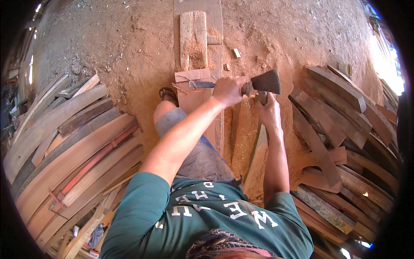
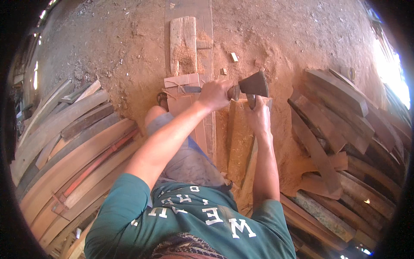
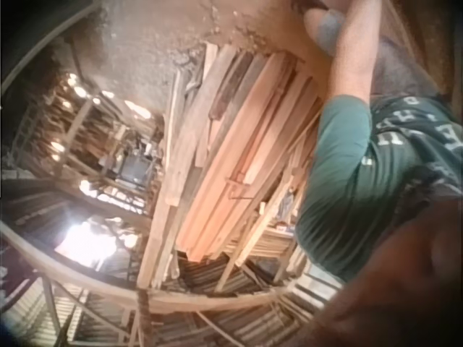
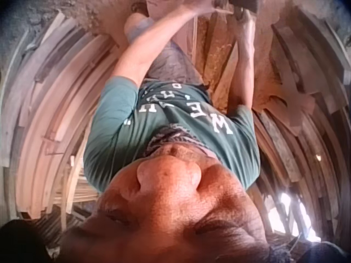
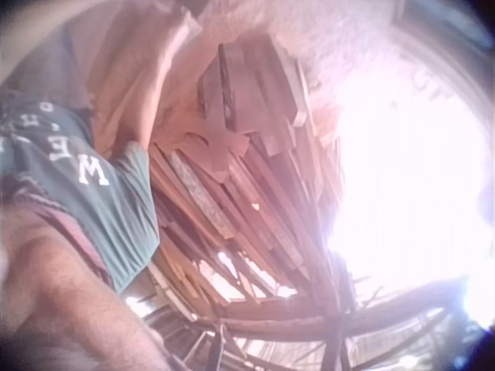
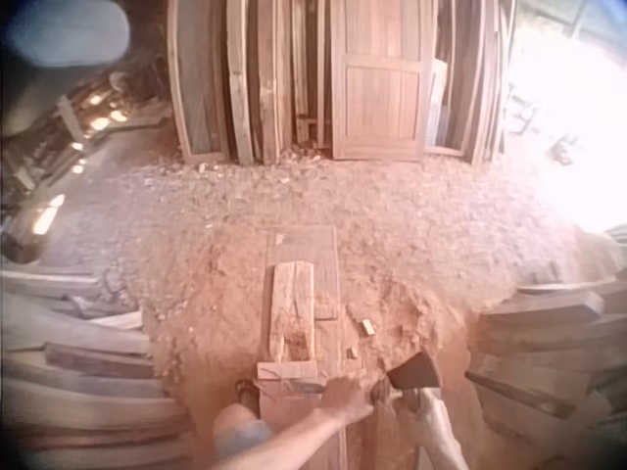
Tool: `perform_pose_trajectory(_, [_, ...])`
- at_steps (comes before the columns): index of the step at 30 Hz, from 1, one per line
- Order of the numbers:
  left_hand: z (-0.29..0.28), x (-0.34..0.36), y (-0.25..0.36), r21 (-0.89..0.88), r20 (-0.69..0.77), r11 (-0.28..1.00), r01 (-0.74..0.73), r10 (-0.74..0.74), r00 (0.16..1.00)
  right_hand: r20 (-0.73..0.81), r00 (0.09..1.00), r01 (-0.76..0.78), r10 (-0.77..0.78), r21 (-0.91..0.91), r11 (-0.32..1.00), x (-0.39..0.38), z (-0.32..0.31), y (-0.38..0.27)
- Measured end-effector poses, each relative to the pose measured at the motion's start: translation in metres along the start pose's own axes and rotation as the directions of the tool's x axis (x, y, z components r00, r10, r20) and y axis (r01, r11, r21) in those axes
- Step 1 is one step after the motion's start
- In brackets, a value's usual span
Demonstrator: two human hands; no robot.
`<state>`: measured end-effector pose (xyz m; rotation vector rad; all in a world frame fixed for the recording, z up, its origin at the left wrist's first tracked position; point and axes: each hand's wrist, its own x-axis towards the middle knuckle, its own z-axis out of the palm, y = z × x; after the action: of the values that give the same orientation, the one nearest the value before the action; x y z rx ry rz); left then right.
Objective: The person uses a chisel and a small axe to carve a rectangular wooden plank. They position the chisel on the wood and strike it with the axe to remove material, creating a groove or notch. The person works on the plank while it rests on the ground in a workshop environment.
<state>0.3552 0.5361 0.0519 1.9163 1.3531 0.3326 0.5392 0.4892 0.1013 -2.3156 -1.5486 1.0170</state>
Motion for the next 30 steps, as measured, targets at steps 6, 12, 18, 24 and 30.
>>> perform_pose_trajectory(6, [0.001,0.005,0.011,-0.019,-0.02,0.998,-0.063,0.063,0.998,-0.1,0.983,-0.082,0.154,0.51,0.856,-0.004,-0.007,0.013])
perform_pose_trajectory(12, [0.011,0.011,-0.007,-0.015,-0.052,0.999,-0.032,0.031,0.998,-0.176,0.984,0.083,-0.012,0.399,0.913,-0.006,0.015,0.019])
perform_pose_trajectory(18, [-0.001,-0.009,-0.026,0.122,-0.185,0.991,-0.049,0.072,0.98,0.066,0.998,-0.003,0.0,0.048,0.999,-0.012,0.016,-0.003])
perform_pose_trajectory(24, [0.009,0.007,0.021,-0.081,-0.226,0.994,-0.072,0.052,0.973,0.006,0.995,-0.094,0.098,0.356,0.93,-0.007,-0.027,0.03])
perform_pose_trajectory(30, [0.005,0.011,0.007,-0.151,-0.22,0.987,0.05,-0.083,0.972,-0.269,0.96,0.033,0.08,0.389,0.921,0.003,-0.055,0.029])
